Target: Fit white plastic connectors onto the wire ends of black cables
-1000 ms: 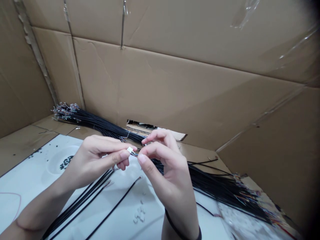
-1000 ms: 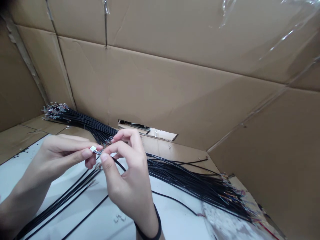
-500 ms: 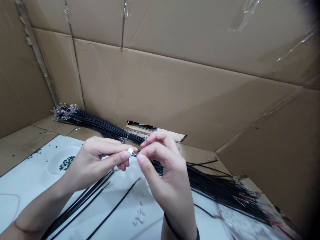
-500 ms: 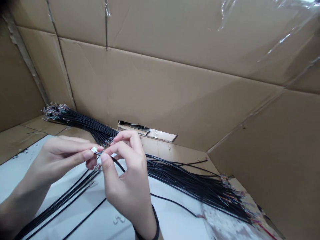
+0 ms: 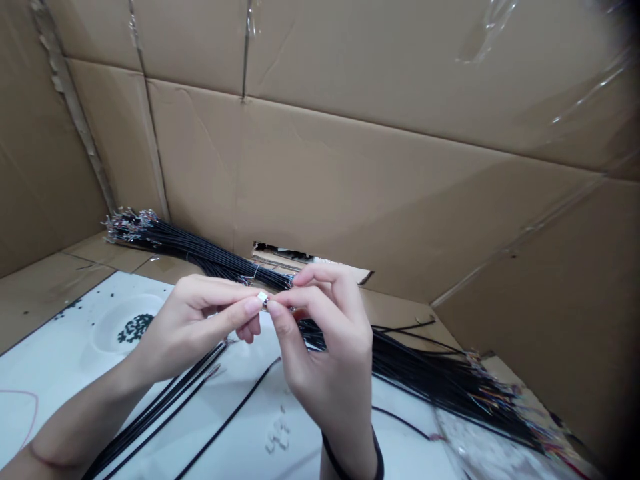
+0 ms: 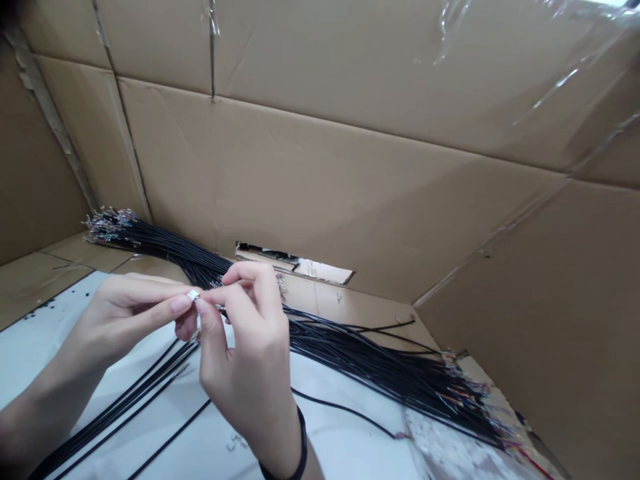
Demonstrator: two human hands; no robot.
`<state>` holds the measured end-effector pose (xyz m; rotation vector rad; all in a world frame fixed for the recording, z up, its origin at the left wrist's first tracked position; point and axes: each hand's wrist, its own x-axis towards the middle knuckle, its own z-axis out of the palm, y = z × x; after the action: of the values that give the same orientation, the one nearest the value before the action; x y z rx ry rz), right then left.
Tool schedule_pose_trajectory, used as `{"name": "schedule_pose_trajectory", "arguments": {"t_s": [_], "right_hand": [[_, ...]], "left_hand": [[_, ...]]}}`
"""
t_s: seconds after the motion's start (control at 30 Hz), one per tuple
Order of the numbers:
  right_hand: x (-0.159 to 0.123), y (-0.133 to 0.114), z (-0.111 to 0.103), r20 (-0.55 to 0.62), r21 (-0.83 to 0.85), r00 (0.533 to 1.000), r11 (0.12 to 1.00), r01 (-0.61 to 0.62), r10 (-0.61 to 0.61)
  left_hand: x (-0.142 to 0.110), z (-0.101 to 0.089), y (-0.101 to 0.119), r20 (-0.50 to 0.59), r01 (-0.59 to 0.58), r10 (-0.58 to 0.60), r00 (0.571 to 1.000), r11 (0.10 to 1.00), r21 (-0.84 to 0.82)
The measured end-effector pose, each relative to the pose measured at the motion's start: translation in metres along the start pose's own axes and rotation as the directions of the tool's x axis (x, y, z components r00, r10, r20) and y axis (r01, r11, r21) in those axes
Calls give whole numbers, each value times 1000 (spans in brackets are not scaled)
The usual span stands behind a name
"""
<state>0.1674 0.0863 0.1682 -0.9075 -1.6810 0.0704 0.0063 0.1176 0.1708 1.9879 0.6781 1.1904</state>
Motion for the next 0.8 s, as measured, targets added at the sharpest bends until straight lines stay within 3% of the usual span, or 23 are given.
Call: {"name": "schedule_pose_trajectory", "arguments": {"t_s": [0.17,0.37,0.57,0.8], "right_hand": [[2,1,-2,63,62,991,991,-118,114],[5,6,-9,311,106,937,973,-203,162],[3,9,-5,149,-25,988,999,38,-33],[2,12,0,172,-140,977,979,150,-125]], "left_hand": [[-1,-1,-1,-35,-6,5,999,1000,-22],[-2,-4,-6,-192,-72,97,977,989,133],[-2,-5,-9,-246,-129,250,936,897,423],[-5,-7,-14,-161,-251,459,874,708,660]]}}
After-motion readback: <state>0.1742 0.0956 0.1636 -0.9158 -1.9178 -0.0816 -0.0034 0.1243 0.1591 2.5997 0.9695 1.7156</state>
